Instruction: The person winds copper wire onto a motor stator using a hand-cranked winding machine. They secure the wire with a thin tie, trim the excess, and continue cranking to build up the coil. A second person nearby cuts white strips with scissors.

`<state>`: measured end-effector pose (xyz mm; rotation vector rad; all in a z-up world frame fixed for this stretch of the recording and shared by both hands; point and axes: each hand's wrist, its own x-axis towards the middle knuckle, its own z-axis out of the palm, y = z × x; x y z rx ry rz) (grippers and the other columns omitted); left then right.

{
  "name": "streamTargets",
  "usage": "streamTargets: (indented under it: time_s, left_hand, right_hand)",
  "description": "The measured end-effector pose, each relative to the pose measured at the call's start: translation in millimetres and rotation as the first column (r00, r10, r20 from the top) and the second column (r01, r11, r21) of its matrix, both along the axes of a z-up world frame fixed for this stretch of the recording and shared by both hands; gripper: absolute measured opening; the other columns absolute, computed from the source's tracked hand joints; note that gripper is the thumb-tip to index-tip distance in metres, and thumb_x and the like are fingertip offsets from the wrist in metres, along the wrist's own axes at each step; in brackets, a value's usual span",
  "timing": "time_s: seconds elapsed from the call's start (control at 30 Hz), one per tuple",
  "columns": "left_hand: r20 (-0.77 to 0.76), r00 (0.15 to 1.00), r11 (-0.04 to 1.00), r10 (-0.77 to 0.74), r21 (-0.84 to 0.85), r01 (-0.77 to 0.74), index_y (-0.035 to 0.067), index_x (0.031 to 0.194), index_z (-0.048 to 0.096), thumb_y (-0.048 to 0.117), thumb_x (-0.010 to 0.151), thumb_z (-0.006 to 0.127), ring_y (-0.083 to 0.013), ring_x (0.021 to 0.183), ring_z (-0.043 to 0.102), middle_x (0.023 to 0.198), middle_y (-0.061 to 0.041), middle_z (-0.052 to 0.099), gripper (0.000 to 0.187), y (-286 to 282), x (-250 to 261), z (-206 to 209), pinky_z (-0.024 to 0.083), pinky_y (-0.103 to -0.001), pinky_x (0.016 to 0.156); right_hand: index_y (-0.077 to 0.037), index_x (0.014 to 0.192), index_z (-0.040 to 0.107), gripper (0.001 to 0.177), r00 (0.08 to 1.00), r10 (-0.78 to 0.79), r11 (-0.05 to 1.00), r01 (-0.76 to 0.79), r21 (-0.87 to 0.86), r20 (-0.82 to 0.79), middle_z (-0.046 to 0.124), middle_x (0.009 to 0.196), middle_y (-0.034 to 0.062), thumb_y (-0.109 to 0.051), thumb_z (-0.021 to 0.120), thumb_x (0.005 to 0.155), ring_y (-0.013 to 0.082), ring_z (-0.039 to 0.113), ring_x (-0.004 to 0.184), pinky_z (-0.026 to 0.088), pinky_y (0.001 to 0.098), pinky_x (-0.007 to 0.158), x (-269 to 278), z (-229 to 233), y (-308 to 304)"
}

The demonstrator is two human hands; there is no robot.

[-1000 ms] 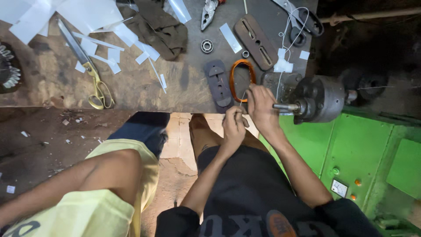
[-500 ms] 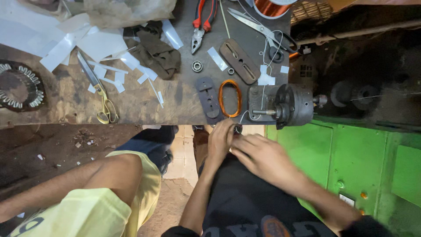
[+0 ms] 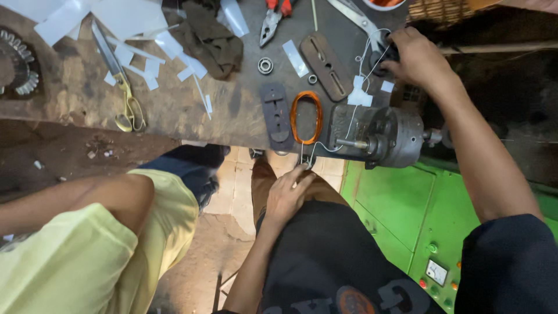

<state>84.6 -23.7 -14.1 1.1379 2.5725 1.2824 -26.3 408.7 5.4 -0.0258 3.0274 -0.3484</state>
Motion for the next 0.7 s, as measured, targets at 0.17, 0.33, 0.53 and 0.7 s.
streamTargets:
  time_s: [0.17, 0.33, 0.53, 0.7]
  left_hand:
    - [0.017, 0.968, 0.968, 0.250, 0.005, -0.250, 0.006, 0.123, 0.062, 0.002, 0.092, 0.066, -0.0312, 0.102, 0.069, 0.121, -0.015, 0.066, 0.031, 3, 1, 10, 0.058, -0.040, 0.083]
    - [0.157, 0.924, 0.938, 0.347, -0.076, -0.339, 0.006, 0.114, 0.062, 0.008, 0.098, 0.065, -0.0283, 0.086, 0.072, 0.099, -0.012, 0.071, 0.017, 16, -7, 14, 0.058, -0.037, 0.075]
    - [0.060, 0.873, 0.859, 0.483, -0.226, -0.460, 0.007, 0.111, 0.065, 0.034, 0.095, 0.072, -0.0293, 0.075, 0.072, 0.090, -0.010, 0.072, 0.033, 46, -23, 9, 0.055, -0.038, 0.061]
    - [-0.025, 0.892, 0.848, 0.452, -0.298, -0.438, 0.009, 0.106, 0.066, 0.039, 0.093, 0.073, -0.0280, 0.072, 0.071, 0.086, -0.009, 0.072, 0.033, 53, -27, -4, 0.057, -0.038, 0.064]
  right_hand:
    - [0.007, 0.123, 0.064, 0.061, 0.996, -0.064, 0.992, 0.057, 0.112, 0.057, 0.066, 0.119, 0.0286, -0.028, 0.090, 0.081, 0.0467, 0.067, 0.101, 0.055, 0.0505, 0.084, -13, -13, -3]
    - [0.007, 0.112, 0.063, 0.054, 0.989, -0.078, 0.966, 0.045, 0.253, 0.122, 0.069, 0.101, 0.0266, -0.033, 0.089, 0.086, 0.0437, 0.070, 0.094, 0.057, 0.0517, 0.079, -8, 14, 5]
    - [0.005, 0.125, 0.060, 0.039, 0.978, 0.008, 0.885, 0.090, 0.456, -0.208, 0.068, 0.101, 0.0216, -0.006, 0.072, 0.089, 0.0380, 0.069, 0.094, 0.055, 0.0485, 0.077, 13, 28, 12]
    - [-0.002, 0.147, 0.053, 0.063, 0.949, 0.133, 0.640, 0.137, 0.756, -0.284, 0.061, 0.110, 0.0233, -0.006, 0.067, 0.086, 0.0350, 0.059, 0.109, 0.044, 0.0518, 0.107, 47, 33, 15]
